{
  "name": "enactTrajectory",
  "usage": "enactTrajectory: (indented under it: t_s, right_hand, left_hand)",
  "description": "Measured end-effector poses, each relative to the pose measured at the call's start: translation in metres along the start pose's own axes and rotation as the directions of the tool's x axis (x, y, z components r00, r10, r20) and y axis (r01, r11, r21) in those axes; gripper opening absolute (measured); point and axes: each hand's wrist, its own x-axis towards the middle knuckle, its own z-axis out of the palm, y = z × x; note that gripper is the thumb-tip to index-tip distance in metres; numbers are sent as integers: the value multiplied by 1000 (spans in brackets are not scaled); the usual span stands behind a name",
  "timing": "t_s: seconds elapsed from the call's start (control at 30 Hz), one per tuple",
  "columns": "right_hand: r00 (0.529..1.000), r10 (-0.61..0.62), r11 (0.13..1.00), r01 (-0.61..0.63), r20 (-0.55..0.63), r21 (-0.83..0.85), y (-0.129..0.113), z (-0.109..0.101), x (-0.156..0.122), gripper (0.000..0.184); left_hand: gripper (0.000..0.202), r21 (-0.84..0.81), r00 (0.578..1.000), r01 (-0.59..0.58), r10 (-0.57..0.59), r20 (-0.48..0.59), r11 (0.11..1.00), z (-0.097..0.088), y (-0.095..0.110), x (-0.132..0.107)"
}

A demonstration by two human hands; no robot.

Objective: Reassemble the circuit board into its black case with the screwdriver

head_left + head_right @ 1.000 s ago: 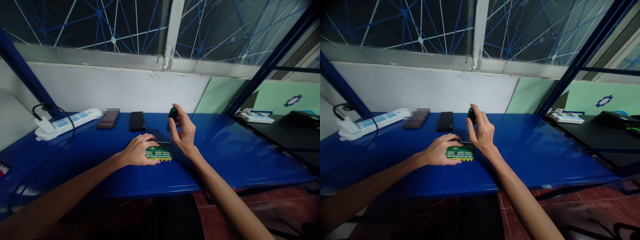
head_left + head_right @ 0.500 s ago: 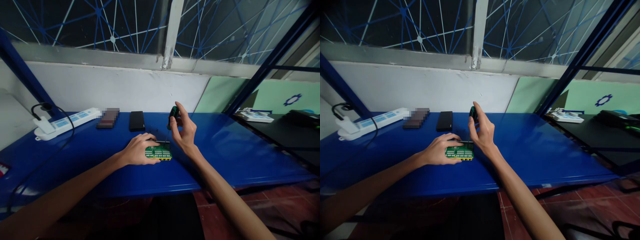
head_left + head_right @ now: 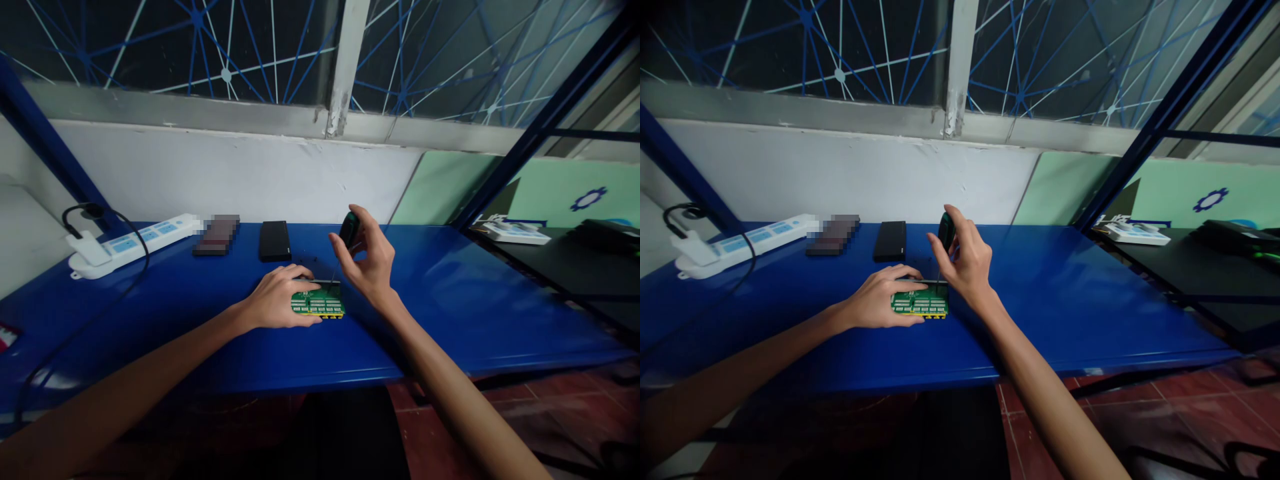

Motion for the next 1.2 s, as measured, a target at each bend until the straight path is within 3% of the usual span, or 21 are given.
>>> enactTrajectory:
  t_s: [0.13,0.3,0.53,0.7,0.87,1.07,1.2]
  right_hand:
    - [997,17,999,-19,70,39,0,-1,0,50]
    - [1000,-4,1000,4,-7,-15,-1,-1,1,53]
    - [999,-13,999,11,45,38,0,-3,0,50]
    - [1000,-18,1000,18,-16,-26,-1,-2,1,52]
    - [997,-12,1000,11,73,25,-2,-3,0,49]
    - [1000,2,1000,-2,-2,-5,0,0,0,59]
    - [998,-16,1000,15,59,7,0,-2,1,51]
  left_hand:
    - [51,11,1000,-6,6,1,1000,0,0,0]
    - [52,15,1000,-10,10,12,1000,0,0,0]
    - [52,20,1000,-21,21,1,1000,0,-2,0]
    - [53,21,1000,-16,16,9,1000,-1,0,1]
    - [53,27,1000,-17,17,12,999,-1,-1,1]
    - [52,11,1000,-11,11,10,1000,-1,-1,1]
    - [52,13,1000,-7,7,13,1000,0,-1,1]
